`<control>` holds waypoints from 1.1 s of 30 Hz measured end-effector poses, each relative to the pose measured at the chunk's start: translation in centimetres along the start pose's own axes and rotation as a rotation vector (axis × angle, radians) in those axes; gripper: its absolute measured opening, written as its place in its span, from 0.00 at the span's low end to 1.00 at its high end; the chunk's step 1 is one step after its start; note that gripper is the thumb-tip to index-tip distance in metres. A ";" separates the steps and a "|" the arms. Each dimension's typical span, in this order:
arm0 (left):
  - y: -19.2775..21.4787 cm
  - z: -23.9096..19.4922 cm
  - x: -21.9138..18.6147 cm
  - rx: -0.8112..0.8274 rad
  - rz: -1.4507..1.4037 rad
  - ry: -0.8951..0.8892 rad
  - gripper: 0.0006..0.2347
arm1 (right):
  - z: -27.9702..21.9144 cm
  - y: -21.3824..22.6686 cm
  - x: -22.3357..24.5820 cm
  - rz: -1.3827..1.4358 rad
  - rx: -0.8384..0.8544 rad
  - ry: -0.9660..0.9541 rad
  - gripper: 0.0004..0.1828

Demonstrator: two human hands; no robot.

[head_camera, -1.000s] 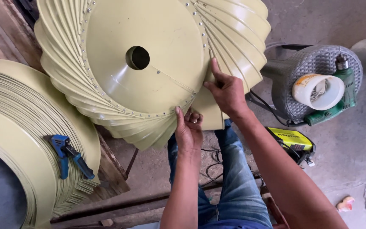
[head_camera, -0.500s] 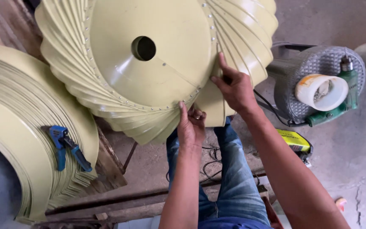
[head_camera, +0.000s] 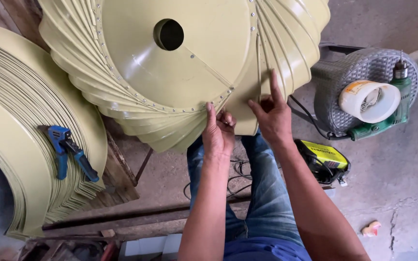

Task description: The recorder is assembling the metal fins of a turbine ventilator onto a central hub using a rivet gun and a drill.

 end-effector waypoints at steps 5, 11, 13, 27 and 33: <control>1.1 0.7 0.1 -0.041 0.013 -0.031 0.12 | 0.8 0.2 -0.4 -0.136 0.076 -0.074 0.53; 0.2 -0.3 -0.5 -0.105 0.045 -0.050 0.14 | 1.1 0.2 -0.7 -0.054 0.113 -0.085 0.48; 0.8 -0.1 -0.3 -0.105 0.058 -0.053 0.16 | 1.4 0.3 -2.2 0.003 0.129 -0.063 0.46; 1.6 0.3 0.0 -0.063 0.136 -0.056 0.28 | 2.3 1.3 -0.3 0.114 0.230 -0.183 0.39; 1.0 -0.1 -0.2 -0.034 0.150 -0.017 0.29 | 2.8 1.5 -1.4 0.189 0.266 -0.181 0.40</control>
Point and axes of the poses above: each hand's wrist, its own z-axis towards the middle knuckle, its own y-axis out of the back of the hand, x = y × z, the point moved 5 cm from there along z, towards the middle knuckle, and after that the axes turned 7 degrees about -x, right-handed, at the moved point
